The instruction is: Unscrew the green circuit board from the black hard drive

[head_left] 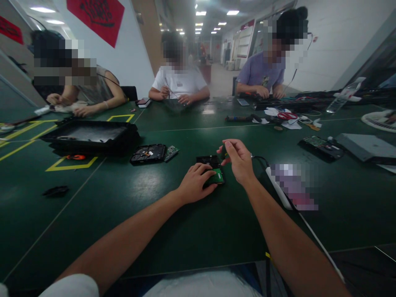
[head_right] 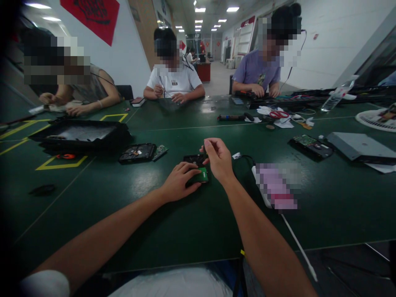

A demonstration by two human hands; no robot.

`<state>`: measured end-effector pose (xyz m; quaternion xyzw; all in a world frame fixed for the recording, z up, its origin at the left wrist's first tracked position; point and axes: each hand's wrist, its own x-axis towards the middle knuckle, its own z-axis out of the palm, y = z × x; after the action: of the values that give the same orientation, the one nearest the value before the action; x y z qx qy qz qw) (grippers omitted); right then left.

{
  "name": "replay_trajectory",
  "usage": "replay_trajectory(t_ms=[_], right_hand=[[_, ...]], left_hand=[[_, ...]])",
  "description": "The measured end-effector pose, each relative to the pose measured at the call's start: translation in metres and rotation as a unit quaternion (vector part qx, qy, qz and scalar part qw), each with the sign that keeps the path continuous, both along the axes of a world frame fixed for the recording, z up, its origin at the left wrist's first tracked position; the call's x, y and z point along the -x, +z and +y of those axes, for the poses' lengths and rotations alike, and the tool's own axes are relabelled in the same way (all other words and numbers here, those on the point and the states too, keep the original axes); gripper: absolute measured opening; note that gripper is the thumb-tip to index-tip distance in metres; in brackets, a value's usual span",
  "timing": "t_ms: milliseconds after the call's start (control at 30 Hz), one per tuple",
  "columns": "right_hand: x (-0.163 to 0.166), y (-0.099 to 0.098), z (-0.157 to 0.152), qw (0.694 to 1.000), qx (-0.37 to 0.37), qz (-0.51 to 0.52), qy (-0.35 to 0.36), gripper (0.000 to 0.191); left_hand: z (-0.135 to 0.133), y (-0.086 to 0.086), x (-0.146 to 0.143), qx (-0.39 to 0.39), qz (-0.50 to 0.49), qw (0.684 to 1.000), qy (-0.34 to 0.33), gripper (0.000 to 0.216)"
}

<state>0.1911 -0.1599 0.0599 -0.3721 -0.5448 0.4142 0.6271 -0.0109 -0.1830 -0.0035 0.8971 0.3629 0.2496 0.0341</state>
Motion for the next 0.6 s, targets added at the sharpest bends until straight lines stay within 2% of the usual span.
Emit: replay_trajectory(t_ms=[267,600], right_hand=[[-0.0016,-0.0089,0.0045,1.0,-0.012,0.001,-0.011,0.04],[0.0005,-0.0033,0.0021,1.0,0.014,0.011,0.009,0.042]], left_hand=[[0.0004,0.0002,-0.0002,-0.001,0.001,1.0,0.001,0.043],[0.0011,-0.0011,0.0005,0.003,-0.005,1.0,-0.005,0.043]])
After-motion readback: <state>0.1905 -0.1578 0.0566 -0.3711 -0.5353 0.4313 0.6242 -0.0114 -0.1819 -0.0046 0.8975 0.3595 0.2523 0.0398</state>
